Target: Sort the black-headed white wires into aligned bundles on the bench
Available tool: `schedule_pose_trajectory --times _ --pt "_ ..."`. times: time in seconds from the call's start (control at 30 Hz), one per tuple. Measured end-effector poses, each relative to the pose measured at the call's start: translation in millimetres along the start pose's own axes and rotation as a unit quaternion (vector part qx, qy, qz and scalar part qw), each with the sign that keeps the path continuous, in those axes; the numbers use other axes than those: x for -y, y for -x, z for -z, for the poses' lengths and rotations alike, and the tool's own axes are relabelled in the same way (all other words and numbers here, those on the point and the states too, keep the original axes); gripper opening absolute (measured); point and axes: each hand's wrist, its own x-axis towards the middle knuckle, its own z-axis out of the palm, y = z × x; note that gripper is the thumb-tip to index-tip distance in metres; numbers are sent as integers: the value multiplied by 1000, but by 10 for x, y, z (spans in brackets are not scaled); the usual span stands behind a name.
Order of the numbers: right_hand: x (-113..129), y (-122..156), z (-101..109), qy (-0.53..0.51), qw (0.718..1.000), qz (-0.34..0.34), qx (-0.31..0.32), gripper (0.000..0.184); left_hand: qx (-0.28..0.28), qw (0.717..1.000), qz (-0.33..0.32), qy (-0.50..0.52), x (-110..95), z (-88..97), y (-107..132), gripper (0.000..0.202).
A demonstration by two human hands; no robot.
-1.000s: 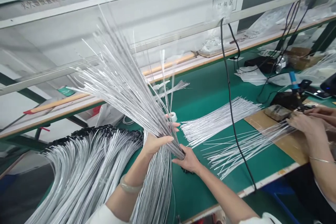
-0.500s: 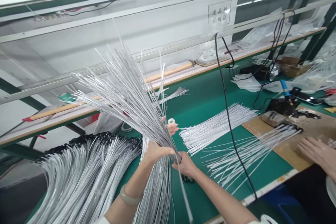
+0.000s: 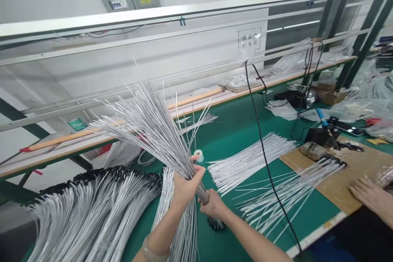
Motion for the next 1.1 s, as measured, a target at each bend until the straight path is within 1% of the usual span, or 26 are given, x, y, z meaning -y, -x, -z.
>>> schedule_pose_trajectory --times 0.07,0.1,0.13,0.17,0.23,0.27,0.3,0.37,0.43,0.5,0.53,0.57,0.6,0.67,0.73,0.8,0.87,0.93,0.97,1.03,1.1 --pt "-1 21 16 -4 1000 8 3 10 -34 999 15 30 -15 -44 -9 22" --pt "-2 39 45 -10 1000 11 13 11 -47 998 18 47 -20 -58 -18 19" --pt "-9 63 88 -17 999 19 25 19 -55 996 18 61 -24 -66 -28 19" --pt "-26 94 143 -22 999 31 35 32 -63 995 16 69 -25 -71 -37 18" --pt "-105 184 268 -22 997 61 43 68 -62 995 7 73 -17 -72 -51 17" --pt "-170 243 325 -14 996 73 40 83 -60 996 1 71 -10 -70 -55 16" --pt "-251 309 368 -5 996 82 33 94 -57 996 -3 68 -3 -69 -56 17" --pt "-447 440 388 17 996 87 0 101 -55 997 -6 62 3 -68 -56 20" --pt "-646 531 310 52 993 93 -51 106 -53 997 -3 61 -5 -72 -55 24" --pt "-796 546 161 90 985 105 -101 109 -51 997 -3 61 -24 -77 -55 28" --pt "-842 523 79 102 981 105 -126 107 -48 997 -5 58 -35 -80 -56 28" --pt "-869 484 4 107 978 100 -148 100 -41 998 -6 55 -45 -82 -56 26" --pt "-879 435 -58 106 977 92 -162 89 -33 998 -6 55 -52 -83 -56 25" --pt "-864 335 -130 93 978 83 -167 67 -7 997 -1 73 -55 -82 -57 24" --pt "-826 267 -137 83 978 94 -164 56 21 995 8 98 -46 -80 -59 29" --pt "-775 244 -114 87 976 110 -168 48 32 993 9 109 -39 -77 -64 33" --pt "-711 256 -90 98 975 115 -164 29 18 994 7 108 -46 -74 -69 30" --pt "-643 287 -76 102 977 116 -146 11 -1 994 6 108 -70 -67 -70 26" --pt "-613 304 -70 102 978 118 -139 7 -5 994 4 108 -85 -63 -68 25" --pt "-572 331 -53 103 979 122 -127 4 0 994 0 107 -109 -56 -57 25" --pt "-562 342 -20 97 982 126 -106 7 13 994 0 111 -114 -54 -47 27"
